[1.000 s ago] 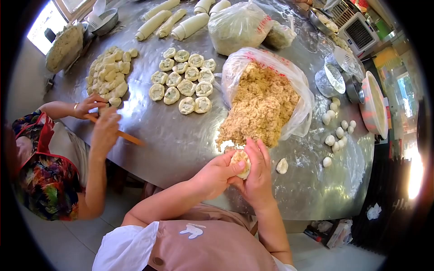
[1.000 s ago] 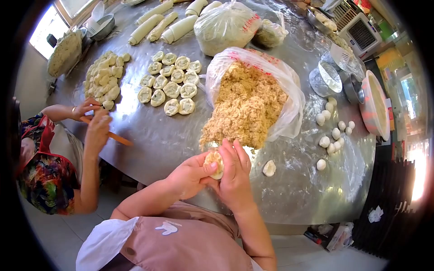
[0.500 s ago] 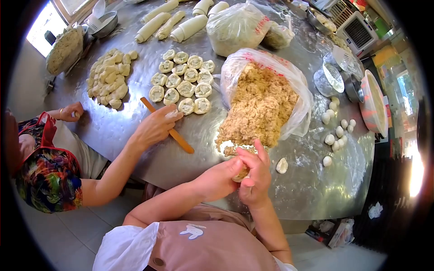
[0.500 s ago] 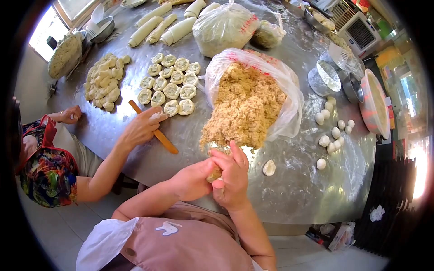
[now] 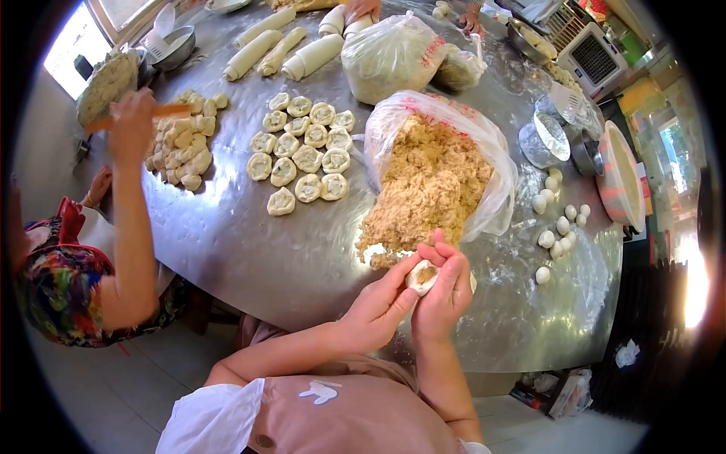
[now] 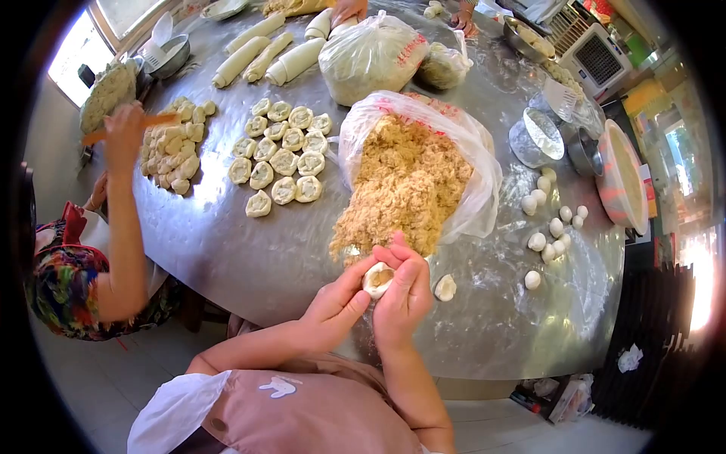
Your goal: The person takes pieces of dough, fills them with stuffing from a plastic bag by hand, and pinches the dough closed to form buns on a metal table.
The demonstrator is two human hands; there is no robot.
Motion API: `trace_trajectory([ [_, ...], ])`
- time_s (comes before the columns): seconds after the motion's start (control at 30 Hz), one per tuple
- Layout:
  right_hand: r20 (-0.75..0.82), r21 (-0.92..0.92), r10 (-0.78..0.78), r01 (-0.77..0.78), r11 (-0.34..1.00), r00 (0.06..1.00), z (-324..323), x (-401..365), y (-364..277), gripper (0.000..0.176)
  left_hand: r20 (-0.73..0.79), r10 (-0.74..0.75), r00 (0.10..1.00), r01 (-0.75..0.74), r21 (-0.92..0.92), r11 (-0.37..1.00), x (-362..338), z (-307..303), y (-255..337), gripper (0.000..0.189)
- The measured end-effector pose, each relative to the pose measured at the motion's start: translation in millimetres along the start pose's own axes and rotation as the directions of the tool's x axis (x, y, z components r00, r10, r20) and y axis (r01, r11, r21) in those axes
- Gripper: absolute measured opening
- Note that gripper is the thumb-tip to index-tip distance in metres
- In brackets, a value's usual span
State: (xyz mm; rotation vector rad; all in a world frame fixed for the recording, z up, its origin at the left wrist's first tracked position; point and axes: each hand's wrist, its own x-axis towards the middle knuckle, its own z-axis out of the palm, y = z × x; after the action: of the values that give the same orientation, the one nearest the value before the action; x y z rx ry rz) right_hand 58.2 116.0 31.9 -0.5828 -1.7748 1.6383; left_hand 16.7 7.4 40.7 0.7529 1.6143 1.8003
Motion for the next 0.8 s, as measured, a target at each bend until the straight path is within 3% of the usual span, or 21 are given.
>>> trace_trajectory([
  [0.1, 0.013, 0.117, 0.058, -0.059, 0.991, 0.998, 10, -9, -13, 0.047, -0.094, 0.073, 0.993, -0.082, -0.091, 0.993, 0, 2, -14, 0.04],
  [0.2, 0.045, 0.185, 0.049, -0.056, 0.981, 0.998, 28, -16, -20, 0.057, -0.09, 0.297, 0.951, -0.276, 0.19, 0.942, 4, -5, -15, 0.035],
  [0.3, 0.121, 0.248, 0.092, -0.119, 0.961, 0.988, 27, -19, -13, 0.058, -0.126, 0.381, 0.916, -0.323, 0.334, 0.886, 5, -3, -20, 0.049],
  [0.33, 0.148, 0.266, 0.108, -0.145, 0.953, 0.983, 24, -20, -10, 0.058, -0.064, 0.378, 0.923, -0.335, 0.346, 0.876, 8, -7, -22, 0.057],
  [0.4, 0.227, 0.159, 0.22, -0.259, 0.953, 0.949, 14, -23, -6, 0.046, 0.055, 0.368, 0.928, -0.361, 0.367, 0.857, 15, -17, -24, 0.074],
  [0.43, 0.265, 0.101, 0.277, -0.312, 0.945, 0.923, 8, -22, -5, 0.04, 0.0, 0.363, 0.932, -0.344, 0.318, 0.883, 13, -13, -22, 0.077],
  [0.53, 0.174, -0.108, 0.234, -0.218, 0.97, 0.956, 0, -16, -2, 0.031, -0.142, 0.283, 0.948, -0.254, 0.194, 0.948, 7, -2, -14, 0.085],
  [0.63, 0.063, -0.156, -0.045, 0.055, 0.986, 0.997, 4, -8, 3, 0.027, -0.182, 0.114, 0.977, -0.1, 0.084, 0.991, 11, -5, -16, 0.086],
  [0.67, 0.082, -0.198, 0.047, -0.03, 0.98, 0.996, 2, -11, 0, 0.025, -0.152, 0.056, 0.987, -0.053, 0.025, 0.998, 13, -7, -24, 0.087],
  [0.73, 0.224, -0.222, -0.17, 0.22, 0.95, 0.96, 11, -16, -5, 0.029, -0.122, -0.028, 0.992, 0.007, -0.171, 0.985, 17, 2, -30, 0.088],
  [0.77, 0.29, -0.222, -0.269, 0.338, 0.915, 0.918, 14, -18, -5, 0.033, -0.05, -0.018, 0.999, 0.008, -0.181, 0.983, 15, 1, -29, 0.086],
  [0.8, 0.374, -0.17, -0.191, 0.27, 0.948, 0.908, 7, -14, -2, 0.047, 0.025, -0.01, 1.0, 0.014, -0.192, 0.981, 11, -2, -27, 0.084],
])
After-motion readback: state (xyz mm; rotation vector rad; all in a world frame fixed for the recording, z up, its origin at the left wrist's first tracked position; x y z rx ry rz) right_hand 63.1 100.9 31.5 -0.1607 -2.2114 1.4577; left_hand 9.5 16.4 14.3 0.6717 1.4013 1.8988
